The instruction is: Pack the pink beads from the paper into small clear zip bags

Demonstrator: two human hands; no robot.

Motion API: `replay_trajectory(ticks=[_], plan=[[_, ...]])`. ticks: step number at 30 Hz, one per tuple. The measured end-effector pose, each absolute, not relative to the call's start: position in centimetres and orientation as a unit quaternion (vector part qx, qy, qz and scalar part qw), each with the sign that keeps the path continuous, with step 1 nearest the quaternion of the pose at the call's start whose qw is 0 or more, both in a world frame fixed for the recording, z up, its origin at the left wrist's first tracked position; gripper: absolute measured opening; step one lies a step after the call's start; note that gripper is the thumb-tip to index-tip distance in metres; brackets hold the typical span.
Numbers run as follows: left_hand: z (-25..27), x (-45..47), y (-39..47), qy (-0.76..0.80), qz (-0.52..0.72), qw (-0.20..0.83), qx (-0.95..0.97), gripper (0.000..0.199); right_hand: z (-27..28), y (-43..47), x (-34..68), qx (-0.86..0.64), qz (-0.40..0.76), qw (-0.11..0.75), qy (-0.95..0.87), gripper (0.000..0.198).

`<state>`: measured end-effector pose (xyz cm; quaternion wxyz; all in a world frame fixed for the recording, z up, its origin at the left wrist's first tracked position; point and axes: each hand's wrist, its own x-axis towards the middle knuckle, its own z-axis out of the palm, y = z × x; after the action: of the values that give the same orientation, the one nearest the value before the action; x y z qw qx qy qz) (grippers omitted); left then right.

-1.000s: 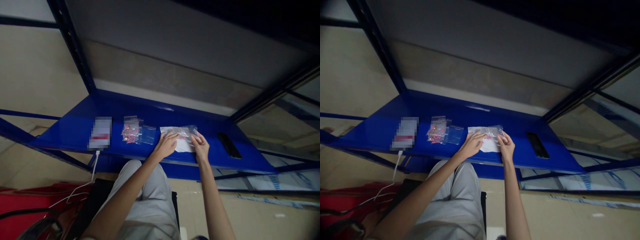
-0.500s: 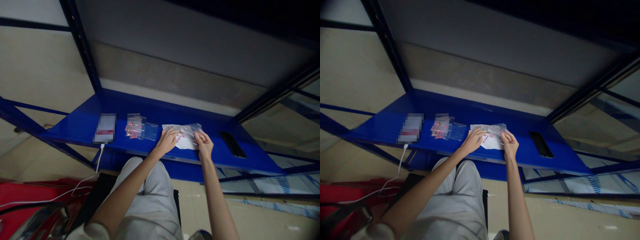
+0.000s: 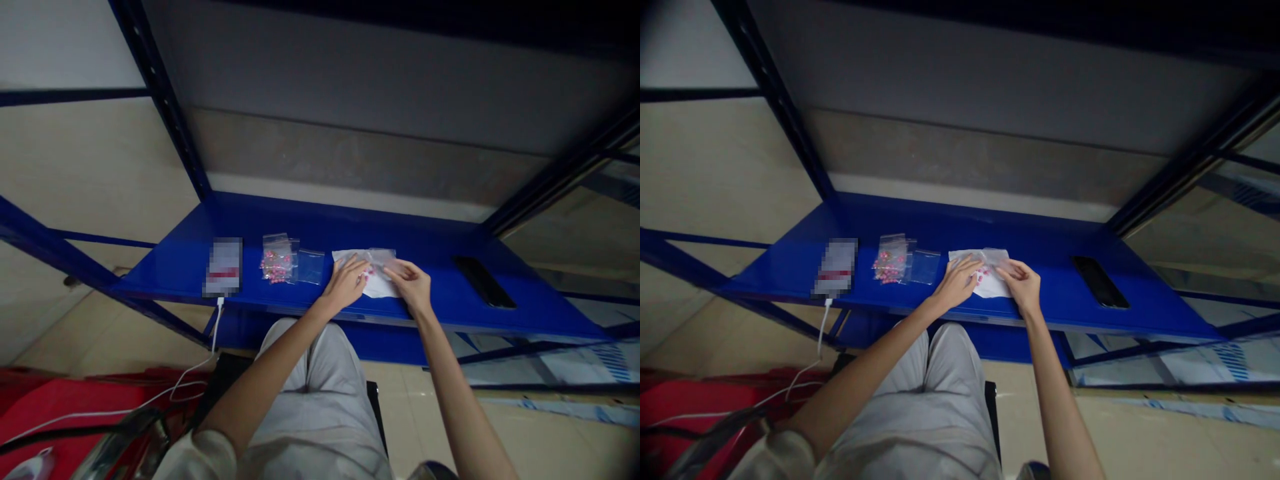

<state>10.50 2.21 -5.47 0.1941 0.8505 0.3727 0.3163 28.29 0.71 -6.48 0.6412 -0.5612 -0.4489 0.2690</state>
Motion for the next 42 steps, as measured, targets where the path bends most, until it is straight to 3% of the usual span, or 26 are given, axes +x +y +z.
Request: replay_trajectory(ticks=[6,19,29,42], plan=[[-5.17,10.13,2.23,0.361,0.359,0.189,0.839,0.039,-6.38,0.62,28.49,-0.587,0.216,0.605,-0.493,0.039],[-5.20,10.22,2.35,0.403,0.382,0.175,0.813,0.042,-6.30,0.47,28.68,-0.577,0.182,0.616,-0.504,0.019],[-4.86,10.13,2.17,0.438,0.442,0.175,0.763,0.023,-6.62,0.44,28.78,-0.552,0.202,0.615,-0.525,0.022],[-4.70,9.91,1.73,0.447,0.448,0.175,0.754,0.026,-6.56,0.31,29.21,-0.561,0.214,0.632,-0.489,0.021]])
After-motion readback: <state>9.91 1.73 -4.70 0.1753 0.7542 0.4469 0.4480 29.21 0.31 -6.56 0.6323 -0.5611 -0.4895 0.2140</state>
